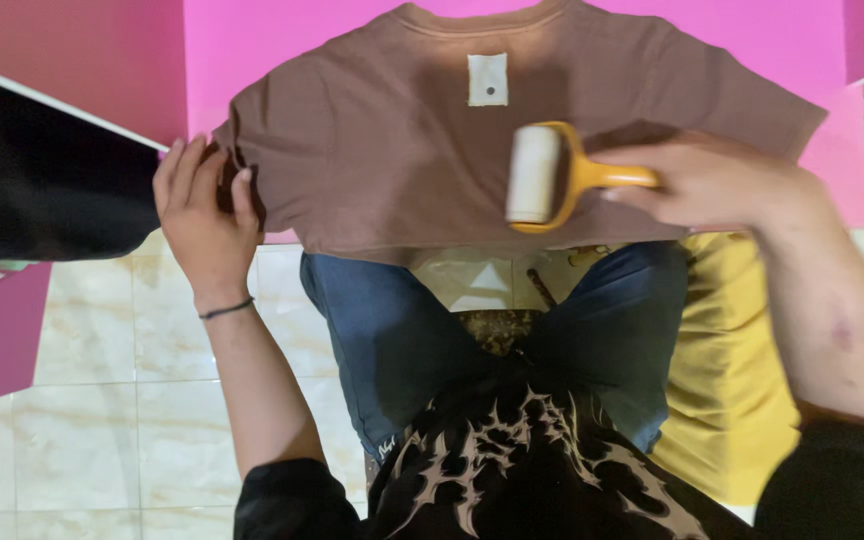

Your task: The person uses a lint roller to clean a brown t-shirt laid on a pink surface. They roll the tool over the front and back of the shirt, then flip it to continue cleaning the other side.

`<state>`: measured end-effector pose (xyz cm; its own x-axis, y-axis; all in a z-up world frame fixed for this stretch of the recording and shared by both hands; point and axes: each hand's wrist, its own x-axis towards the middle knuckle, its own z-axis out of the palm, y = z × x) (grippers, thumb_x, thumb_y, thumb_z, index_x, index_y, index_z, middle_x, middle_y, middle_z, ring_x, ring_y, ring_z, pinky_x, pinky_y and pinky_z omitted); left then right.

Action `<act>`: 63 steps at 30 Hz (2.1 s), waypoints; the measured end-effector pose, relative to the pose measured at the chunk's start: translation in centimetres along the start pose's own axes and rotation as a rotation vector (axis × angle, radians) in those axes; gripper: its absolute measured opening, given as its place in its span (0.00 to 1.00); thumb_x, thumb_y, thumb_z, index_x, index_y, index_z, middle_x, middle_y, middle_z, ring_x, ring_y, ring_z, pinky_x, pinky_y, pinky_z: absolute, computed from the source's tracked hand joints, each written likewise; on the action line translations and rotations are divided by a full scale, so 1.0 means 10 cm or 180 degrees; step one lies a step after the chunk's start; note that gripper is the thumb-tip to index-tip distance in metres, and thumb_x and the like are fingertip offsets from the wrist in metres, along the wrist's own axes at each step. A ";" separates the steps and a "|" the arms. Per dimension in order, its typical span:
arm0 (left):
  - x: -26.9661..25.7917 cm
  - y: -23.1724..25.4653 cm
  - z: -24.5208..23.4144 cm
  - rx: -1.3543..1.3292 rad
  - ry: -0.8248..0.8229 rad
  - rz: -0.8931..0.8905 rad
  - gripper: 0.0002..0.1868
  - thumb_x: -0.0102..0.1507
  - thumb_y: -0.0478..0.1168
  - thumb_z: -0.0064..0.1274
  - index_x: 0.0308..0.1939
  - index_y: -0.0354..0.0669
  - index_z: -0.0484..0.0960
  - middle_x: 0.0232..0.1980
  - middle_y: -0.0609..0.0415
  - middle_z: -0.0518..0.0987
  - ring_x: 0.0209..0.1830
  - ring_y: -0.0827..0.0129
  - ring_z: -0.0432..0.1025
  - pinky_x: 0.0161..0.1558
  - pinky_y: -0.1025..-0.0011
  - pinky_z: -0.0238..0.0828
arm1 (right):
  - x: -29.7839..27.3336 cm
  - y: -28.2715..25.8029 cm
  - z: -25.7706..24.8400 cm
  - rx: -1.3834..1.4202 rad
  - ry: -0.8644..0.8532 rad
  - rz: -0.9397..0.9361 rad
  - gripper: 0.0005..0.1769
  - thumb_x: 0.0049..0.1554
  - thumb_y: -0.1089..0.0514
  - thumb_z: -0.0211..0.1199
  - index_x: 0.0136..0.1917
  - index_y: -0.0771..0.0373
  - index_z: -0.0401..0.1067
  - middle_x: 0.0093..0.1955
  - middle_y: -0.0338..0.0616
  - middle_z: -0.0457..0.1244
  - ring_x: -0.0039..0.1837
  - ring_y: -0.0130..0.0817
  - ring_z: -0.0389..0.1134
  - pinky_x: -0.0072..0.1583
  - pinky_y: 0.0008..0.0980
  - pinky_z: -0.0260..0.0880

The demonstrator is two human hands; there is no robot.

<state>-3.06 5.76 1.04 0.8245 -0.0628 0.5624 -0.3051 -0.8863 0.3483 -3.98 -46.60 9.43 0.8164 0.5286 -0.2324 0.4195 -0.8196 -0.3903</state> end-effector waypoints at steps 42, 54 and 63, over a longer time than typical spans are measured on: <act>0.23 0.22 -0.35 0.0730 -0.0199 0.0226 0.19 0.69 0.37 0.59 0.63 0.36 0.78 0.67 0.46 0.74 0.59 0.48 0.69 0.60 0.54 0.67 | 0.53 -1.41 0.42 0.0516 0.0998 -0.0591 0.24 0.63 0.47 0.60 0.69 0.56 0.70 0.36 0.56 0.69 0.37 0.56 0.70 0.42 0.50 0.71; 0.08 0.02 0.00 0.0283 -0.0897 0.0126 0.28 0.72 0.41 0.46 0.73 0.29 0.67 0.80 0.39 0.59 0.82 0.41 0.49 0.79 0.48 0.48 | 1.51 -1.81 0.82 0.0673 0.1579 0.0098 0.24 0.66 0.48 0.55 0.71 0.60 0.65 0.32 0.61 0.67 0.35 0.66 0.69 0.41 0.63 0.69; 0.03 0.13 -0.12 0.0125 -0.0965 0.0176 0.28 0.72 0.36 0.43 0.76 0.28 0.64 0.82 0.38 0.56 0.83 0.44 0.47 0.79 0.44 0.44 | 1.62 -1.69 0.78 0.0803 0.1741 0.0085 0.20 0.65 0.49 0.57 0.67 0.58 0.67 0.33 0.60 0.67 0.37 0.67 0.68 0.42 0.65 0.68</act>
<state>-3.78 5.14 2.51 0.9135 -0.2402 0.3284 -0.3397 -0.8945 0.2907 -0.91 -22.42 5.31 0.9391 0.2633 0.2208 0.3437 -0.7179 -0.6054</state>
